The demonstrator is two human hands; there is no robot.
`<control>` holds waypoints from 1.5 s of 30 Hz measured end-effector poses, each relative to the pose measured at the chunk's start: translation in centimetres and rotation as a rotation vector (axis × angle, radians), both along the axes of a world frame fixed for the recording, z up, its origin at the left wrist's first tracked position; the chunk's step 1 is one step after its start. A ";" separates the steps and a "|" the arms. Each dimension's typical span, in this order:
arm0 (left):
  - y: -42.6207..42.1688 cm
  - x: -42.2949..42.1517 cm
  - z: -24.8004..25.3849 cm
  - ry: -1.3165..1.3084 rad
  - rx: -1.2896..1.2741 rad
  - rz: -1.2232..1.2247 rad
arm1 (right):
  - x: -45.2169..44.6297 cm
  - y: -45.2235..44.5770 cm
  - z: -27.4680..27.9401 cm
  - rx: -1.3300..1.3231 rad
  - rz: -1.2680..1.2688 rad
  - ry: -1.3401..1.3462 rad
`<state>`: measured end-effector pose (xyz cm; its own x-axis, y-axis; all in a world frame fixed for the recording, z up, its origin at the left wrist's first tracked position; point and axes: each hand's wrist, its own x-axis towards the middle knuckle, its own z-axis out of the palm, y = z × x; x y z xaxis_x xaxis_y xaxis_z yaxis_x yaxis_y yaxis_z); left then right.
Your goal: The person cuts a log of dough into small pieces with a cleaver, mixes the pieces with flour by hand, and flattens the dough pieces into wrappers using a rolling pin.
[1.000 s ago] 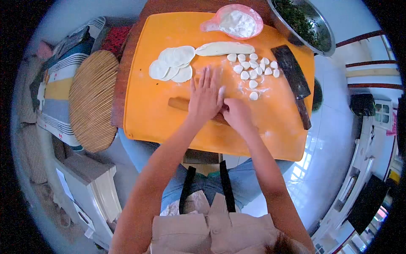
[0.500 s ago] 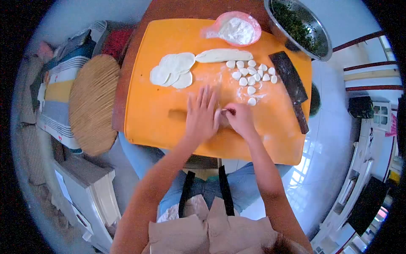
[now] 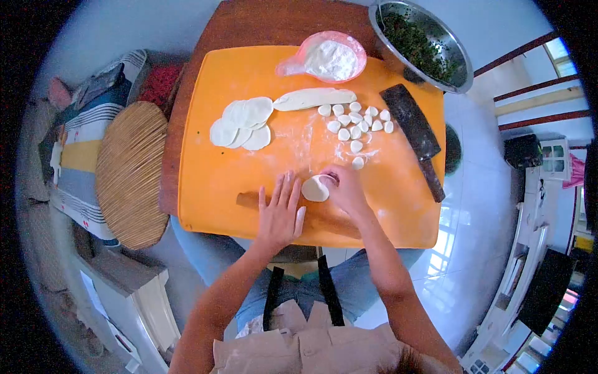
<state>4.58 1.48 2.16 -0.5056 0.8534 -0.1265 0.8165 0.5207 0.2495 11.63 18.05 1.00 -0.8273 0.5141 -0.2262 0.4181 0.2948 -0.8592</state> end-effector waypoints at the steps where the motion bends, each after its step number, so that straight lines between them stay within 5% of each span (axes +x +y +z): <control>1: 0.0 -0.1 0.0 0.000 0.012 -0.005 | 0.2 -0.4 0.4 0.012 0.042 -0.019; 6: 6.8 -4.2 -1.4 0.101 0.303 0.125 | -0.8 -1.1 0.1 0.399 0.162 -0.213; 11: 1.3 -0.5 -0.5 0.078 0.125 0.059 | 0.2 -0.4 -0.9 0.091 -0.077 0.002; 14: -0.2 0.2 -0.2 0.067 0.088 0.023 | 0.8 -1.4 1.0 0.021 0.038 -0.009; 17: 5.0 -2.8 0.1 0.095 0.220 0.085 | -0.3 -1.2 1.2 0.376 0.199 -0.233; 26: 0.3 -0.2 -0.6 0.067 0.047 -0.006 | 0.3 -1.4 0.4 -0.037 -0.030 -0.022; 29: 5.1 -2.8 0.0 0.129 0.209 0.053 | -0.6 -1.0 1.8 0.353 0.211 -0.275; 38: -1.2 0.7 -0.4 0.012 0.109 0.013 | 2.2 -0.7 -0.8 0.002 -0.069 0.000; 42: 3.9 -2.2 -0.9 0.088 0.200 0.063 | 0.4 -1.1 3.0 0.354 0.212 -0.309; 45: 4.8 -2.5 -1.3 0.162 0.203 0.105 | 0.4 0.1 0.8 0.278 0.168 -0.124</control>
<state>2.12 6.31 0.88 -0.5928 0.7946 0.1310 0.7981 0.5577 0.2281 12.03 18.16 1.79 -0.8808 0.4288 -0.2008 0.4399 0.5843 -0.6820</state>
